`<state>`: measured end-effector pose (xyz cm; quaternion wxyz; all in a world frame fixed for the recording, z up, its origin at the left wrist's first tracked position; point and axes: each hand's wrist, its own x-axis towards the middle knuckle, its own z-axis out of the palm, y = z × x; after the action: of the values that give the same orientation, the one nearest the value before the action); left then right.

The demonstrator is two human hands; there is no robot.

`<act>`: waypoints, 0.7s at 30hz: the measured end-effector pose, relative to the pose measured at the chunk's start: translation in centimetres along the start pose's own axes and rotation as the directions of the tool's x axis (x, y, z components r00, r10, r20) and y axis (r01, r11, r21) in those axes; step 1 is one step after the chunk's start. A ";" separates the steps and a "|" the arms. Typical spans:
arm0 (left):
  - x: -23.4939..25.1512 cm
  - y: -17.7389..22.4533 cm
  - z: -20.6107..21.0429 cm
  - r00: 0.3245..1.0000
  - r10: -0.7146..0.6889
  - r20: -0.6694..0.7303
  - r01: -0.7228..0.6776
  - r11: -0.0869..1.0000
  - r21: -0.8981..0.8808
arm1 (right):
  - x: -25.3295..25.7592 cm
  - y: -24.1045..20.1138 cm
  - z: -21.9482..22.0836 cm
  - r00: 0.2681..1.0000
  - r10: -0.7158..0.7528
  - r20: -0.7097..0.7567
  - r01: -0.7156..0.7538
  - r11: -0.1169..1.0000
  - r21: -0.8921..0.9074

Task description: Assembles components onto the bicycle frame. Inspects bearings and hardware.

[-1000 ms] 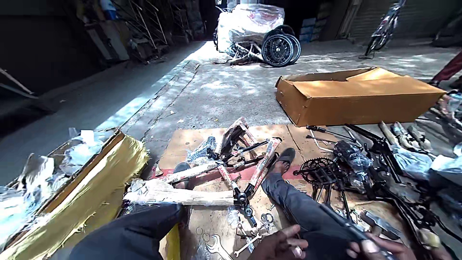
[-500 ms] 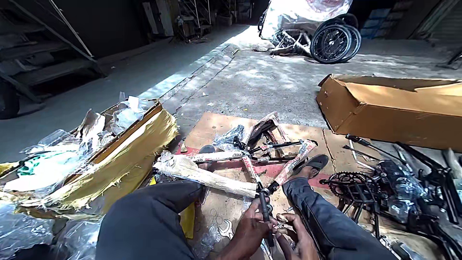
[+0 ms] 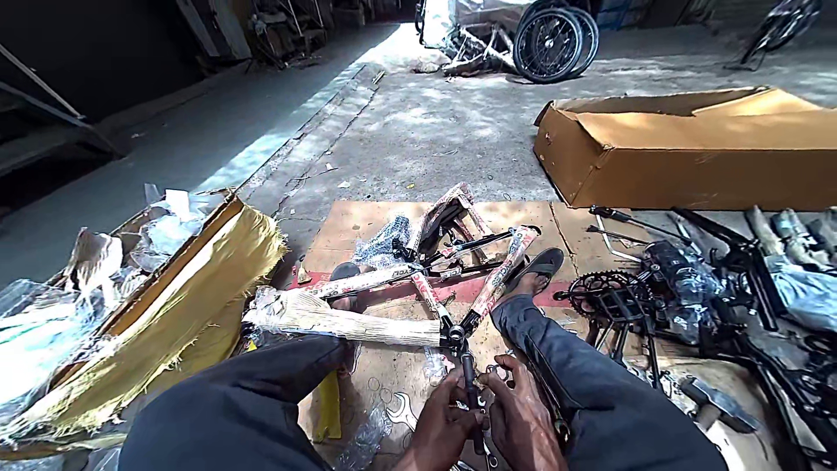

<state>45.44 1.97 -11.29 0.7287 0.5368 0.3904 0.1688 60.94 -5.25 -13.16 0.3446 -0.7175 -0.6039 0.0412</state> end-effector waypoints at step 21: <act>0.0 0.5 0.0 0.992 -0.068 0.107 0.110 0.881 -0.460 | -1.2 1.4 0.5 0.996 -0.068 -0.056 0.070 0.996 0.048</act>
<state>45.54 2.09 -10.84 0.8593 0.3354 0.3304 0.2000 61.57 -6.11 -14.73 0.3802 -0.6882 -0.6174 0.0248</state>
